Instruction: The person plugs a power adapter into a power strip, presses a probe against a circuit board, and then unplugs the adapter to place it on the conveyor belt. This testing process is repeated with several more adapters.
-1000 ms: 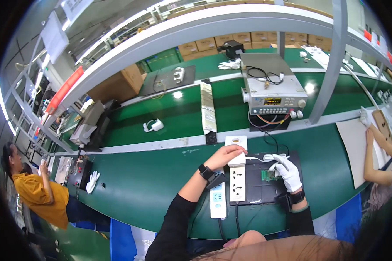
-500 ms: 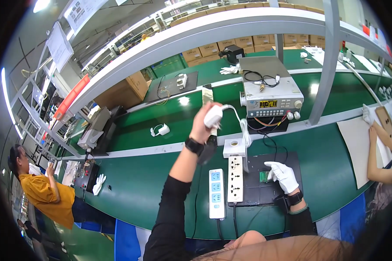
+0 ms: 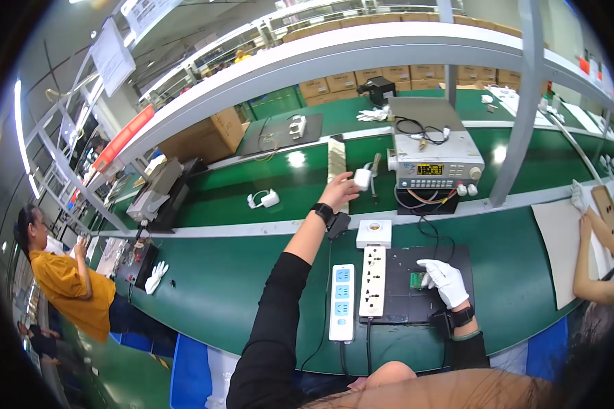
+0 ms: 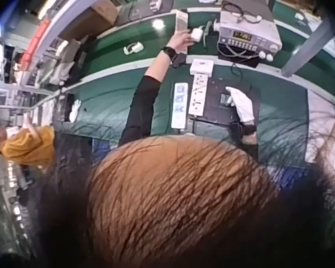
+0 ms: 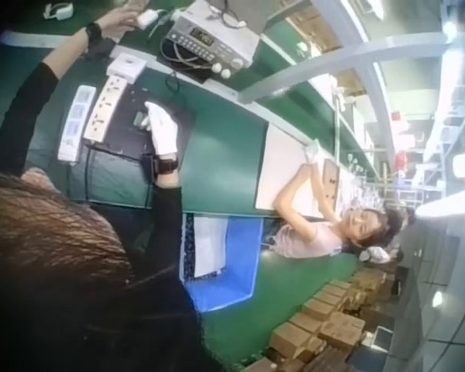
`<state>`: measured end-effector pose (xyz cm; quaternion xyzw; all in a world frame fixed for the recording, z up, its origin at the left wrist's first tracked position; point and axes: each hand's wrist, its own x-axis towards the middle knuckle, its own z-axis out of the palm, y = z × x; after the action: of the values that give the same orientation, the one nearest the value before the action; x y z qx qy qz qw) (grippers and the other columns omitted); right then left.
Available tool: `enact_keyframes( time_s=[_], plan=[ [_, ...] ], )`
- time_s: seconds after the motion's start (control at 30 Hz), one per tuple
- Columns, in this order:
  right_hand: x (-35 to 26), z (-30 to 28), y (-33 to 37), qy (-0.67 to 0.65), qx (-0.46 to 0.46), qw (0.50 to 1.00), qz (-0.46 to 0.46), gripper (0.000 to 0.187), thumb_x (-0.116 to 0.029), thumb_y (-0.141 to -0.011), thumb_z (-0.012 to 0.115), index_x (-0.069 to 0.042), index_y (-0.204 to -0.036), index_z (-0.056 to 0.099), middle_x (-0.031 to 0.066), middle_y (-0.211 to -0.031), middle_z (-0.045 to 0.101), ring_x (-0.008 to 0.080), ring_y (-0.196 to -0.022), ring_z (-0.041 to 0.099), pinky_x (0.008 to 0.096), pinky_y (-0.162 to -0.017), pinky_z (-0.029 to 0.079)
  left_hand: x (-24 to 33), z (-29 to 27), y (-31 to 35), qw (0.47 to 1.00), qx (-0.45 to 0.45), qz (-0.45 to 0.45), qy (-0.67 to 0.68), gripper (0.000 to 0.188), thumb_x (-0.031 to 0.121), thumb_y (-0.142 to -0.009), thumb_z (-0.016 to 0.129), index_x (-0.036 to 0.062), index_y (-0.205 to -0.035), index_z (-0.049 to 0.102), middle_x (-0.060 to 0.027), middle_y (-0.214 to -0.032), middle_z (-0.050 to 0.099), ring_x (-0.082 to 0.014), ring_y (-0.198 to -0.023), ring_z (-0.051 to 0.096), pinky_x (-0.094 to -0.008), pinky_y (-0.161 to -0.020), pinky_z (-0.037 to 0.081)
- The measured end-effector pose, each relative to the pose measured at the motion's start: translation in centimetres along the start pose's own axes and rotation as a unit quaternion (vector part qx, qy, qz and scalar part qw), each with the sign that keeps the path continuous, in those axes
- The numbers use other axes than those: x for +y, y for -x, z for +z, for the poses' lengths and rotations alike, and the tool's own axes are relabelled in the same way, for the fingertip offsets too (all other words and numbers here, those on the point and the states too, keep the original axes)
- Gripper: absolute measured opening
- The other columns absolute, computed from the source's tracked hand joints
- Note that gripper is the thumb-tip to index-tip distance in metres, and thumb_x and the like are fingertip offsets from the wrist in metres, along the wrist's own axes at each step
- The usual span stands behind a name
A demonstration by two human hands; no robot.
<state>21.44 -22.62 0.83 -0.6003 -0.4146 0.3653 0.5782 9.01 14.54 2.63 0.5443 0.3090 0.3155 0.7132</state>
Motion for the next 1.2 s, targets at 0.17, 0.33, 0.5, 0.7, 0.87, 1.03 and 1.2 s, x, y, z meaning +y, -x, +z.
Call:
enact_keyframes(
  time_s=[0.17, 0.33, 0.5, 0.7, 0.87, 1.03, 1.2],
  plan=[
    [0.4, -1.1, 0.2, -0.027, 0.014, 1.000, 0.008, 0.031, -0.024, -0.098, 0.049, -0.002, -0.112, 0.065, 0.0021, -0.071, 0.063, 0.0064, -0.060, 0.052, 0.0191, -0.055, 0.038, 0.7, -2.6, -0.6, 0.998, 0.007, -0.011, -0.061, 0.030, 0.024, -0.093, 0.055, 0.0115, -0.120, 0.057, 0.0000, -0.084, 0.061, -0.0105, -0.065, 0.056, -0.0274, -0.060, 0.050],
    [1.0, -0.4, -0.2, -0.025, -0.001, 1.000, -0.001, 0.038, -0.033, -0.100, 0.045, -0.003, -0.111, 0.065, 0.0024, -0.069, 0.064, 0.0060, -0.058, 0.053, 0.0182, -0.053, 0.037, 0.7, -12.6, -2.2, 0.976, 0.120, -0.035, -0.179, 0.036, 0.025, -0.091, 0.057, 0.0151, -0.126, 0.053, 0.0017, -0.073, 0.057, -0.0089, -0.058, 0.053, -0.0267, -0.050, 0.047],
    [0.5, -0.7, 0.2, -0.040, 0.007, 0.999, 0.010, 0.040, -0.033, -0.099, 0.046, 0.000, -0.113, 0.064, 0.0020, -0.071, 0.064, 0.0052, -0.060, 0.051, 0.0181, -0.055, 0.035, -0.3, -18.9, -1.7, 0.937, 0.327, -0.039, -0.120, 0.046, 0.034, -0.090, 0.057, 0.0192, -0.132, 0.044, -0.0003, -0.070, 0.056, -0.0123, -0.052, 0.050, -0.0304, -0.047, 0.047],
    [1.0, -0.8, 0.3, -0.024, 0.019, 0.999, -0.008, 0.043, -0.036, -0.100, 0.044, 0.001, -0.113, 0.064, 0.0017, -0.071, 0.064, 0.0045, -0.060, 0.050, 0.0181, -0.055, 0.035, -0.8, -19.7, 1.0, 0.895, 0.336, -0.053, -0.289, 0.042, 0.044, -0.090, 0.053, 0.0210, -0.125, 0.048, -0.0046, -0.072, 0.059, -0.0171, -0.054, 0.055, -0.0366, -0.049, 0.050],
    [0.9, -0.7, 0.2, -0.021, 0.016, 0.999, -0.020, 0.043, -0.035, -0.100, 0.043, 0.001, -0.112, 0.064, 0.0012, -0.070, 0.064, 0.0042, -0.060, 0.050, 0.0181, -0.056, 0.035, -0.1, -18.7, 2.0, 0.852, 0.293, 0.012, -0.434, 0.035, 0.040, -0.093, 0.049, 0.0190, -0.120, 0.052, -0.0083, -0.082, 0.061, -0.0198, -0.064, 0.061, -0.0354, -0.054, 0.050],
    [0.7, -0.5, 0.2, -0.031, 0.004, 0.999, -0.022, 0.040, -0.033, -0.100, 0.044, -0.001, -0.113, 0.064, 0.0012, -0.072, 0.064, 0.0045, -0.061, 0.050, 0.0182, -0.056, 0.036, 3.0, -17.3, 3.5, 0.777, 0.210, 0.246, -0.540, 0.030, 0.027, -0.093, 0.052, 0.0190, -0.122, 0.053, -0.0081, -0.085, 0.062, -0.0191, -0.073, 0.063, -0.0318, -0.061, 0.049],
    [0.7, -1.1, 0.4, 0.009, 0.039, 0.998, -0.051, 0.038, -0.032, -0.098, 0.050, -0.001, -0.116, 0.062, 0.0029, -0.081, 0.065, 0.0075, -0.069, 0.055, 0.0201, -0.064, 0.042, 8.8, -6.9, 8.8, 0.892, 0.039, 0.224, -0.391, 0.046, 0.018, -0.091, 0.058, 0.0178, -0.135, 0.045, -0.0063, -0.091, 0.062, -0.0150, -0.083, 0.062, -0.0289, -0.071, 0.048]
  ],
)
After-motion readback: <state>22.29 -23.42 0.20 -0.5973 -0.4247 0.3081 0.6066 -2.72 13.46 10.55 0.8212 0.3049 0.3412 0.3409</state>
